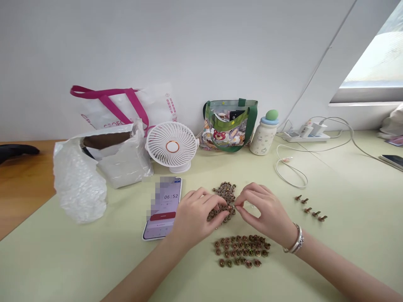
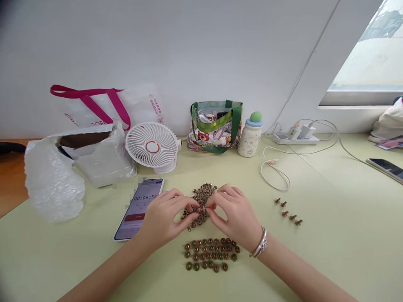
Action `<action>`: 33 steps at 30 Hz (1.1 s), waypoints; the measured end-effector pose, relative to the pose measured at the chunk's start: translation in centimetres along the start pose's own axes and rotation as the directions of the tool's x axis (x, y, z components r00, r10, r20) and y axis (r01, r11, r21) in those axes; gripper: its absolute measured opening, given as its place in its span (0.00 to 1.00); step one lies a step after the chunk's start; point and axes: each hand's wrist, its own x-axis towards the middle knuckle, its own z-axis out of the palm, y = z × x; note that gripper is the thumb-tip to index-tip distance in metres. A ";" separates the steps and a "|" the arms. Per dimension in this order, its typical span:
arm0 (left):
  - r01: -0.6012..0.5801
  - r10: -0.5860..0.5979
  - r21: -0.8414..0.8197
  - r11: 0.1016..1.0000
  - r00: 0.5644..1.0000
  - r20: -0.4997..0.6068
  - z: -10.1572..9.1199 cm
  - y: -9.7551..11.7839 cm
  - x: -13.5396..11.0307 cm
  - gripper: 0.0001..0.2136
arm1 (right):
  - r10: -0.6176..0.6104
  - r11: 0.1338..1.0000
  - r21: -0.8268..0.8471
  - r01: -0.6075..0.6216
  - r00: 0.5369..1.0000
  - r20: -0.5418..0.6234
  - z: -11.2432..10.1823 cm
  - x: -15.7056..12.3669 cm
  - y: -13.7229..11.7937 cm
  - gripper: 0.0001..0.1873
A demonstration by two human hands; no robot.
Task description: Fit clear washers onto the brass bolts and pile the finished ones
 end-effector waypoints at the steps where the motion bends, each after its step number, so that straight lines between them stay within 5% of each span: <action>1: -0.014 0.014 0.003 1.000 1.000 -0.013 -0.1 0.1 -0.1 0.05 | -0.027 1.000 -0.017 0.026 1.000 -0.011 0.1 -0.1 -0.2 0.03; 6: -0.082 0.085 0.052 0.995 0.994 -0.064 -0.2 0.4 -0.3 0.04 | -0.122 0.988 -0.098 0.117 0.991 -0.047 0.4 -0.7 -0.2 0.04; 17: -0.136 0.146 0.103 0.985 0.985 -0.096 -0.1 0.1 -0.4 0.04 | 0.073 0.968 0.227 -0.105 0.987 0.146 0.6 -0.9 0.0 0.07; 33: -0.075 0.075 -0.033 0.997 0.997 -0.008 0.4 0.2 -0.7 0.03 | -0.009 0.991 0.132 -0.003 0.995 0.096 1.0 -1.2 0.4 0.03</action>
